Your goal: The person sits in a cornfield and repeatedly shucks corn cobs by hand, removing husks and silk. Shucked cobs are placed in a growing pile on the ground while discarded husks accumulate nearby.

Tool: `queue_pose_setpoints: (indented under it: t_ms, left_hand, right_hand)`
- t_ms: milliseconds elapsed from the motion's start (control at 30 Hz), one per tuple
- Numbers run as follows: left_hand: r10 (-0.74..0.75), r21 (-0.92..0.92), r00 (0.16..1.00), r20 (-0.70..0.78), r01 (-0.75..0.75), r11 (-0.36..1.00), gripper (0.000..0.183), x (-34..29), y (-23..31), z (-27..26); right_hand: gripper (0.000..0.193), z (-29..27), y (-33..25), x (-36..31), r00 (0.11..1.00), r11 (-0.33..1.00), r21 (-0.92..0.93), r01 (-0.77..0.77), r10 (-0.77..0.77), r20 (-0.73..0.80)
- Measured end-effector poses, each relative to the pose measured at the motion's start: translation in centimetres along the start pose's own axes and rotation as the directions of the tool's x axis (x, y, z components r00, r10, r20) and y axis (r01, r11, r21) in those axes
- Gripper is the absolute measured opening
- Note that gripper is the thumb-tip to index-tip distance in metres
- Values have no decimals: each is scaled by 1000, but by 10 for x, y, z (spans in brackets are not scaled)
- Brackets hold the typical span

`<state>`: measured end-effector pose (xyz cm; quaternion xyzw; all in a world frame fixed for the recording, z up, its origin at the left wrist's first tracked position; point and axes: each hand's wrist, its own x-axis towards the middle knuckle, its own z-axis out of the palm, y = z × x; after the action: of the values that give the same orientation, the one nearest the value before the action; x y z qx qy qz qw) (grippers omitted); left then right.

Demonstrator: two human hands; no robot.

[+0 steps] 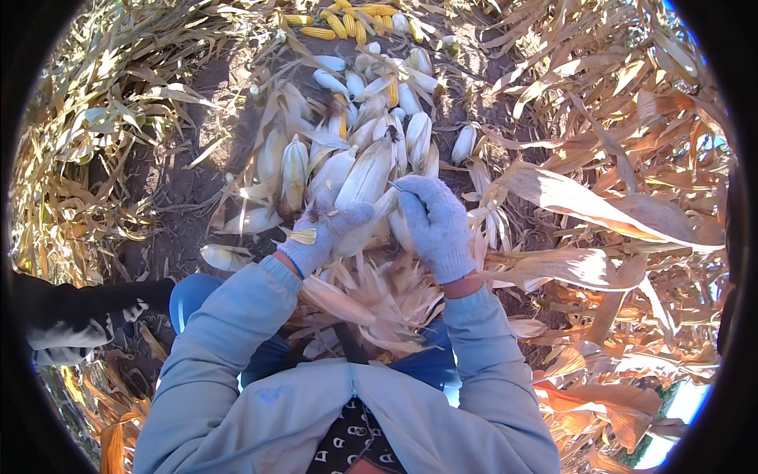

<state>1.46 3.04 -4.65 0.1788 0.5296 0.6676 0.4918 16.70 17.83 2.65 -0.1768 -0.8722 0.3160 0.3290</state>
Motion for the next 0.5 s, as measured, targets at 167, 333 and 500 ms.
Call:
queue_pose_setpoints:
  t_ms: [167, 333, 500]
  left_hand:
    - [35, 10, 999, 17, -35, 999, 74, 5, -5, 2]
    - [17, 152, 1000, 20, -20, 988, 74, -2, 6, 2]
    - [-118, 73, 969, 217, 104, 992, 79, -3, 22, 0]
  right_hand:
    - [12, -4, 1, -7, 987, 970, -242, -1, 40, 156]
    - [10, -7, 4, -9, 963, 968, -252, -19, 86, 257]
    - [12, -9, 27, -8, 970, 996, -91, -21, 43, 238]
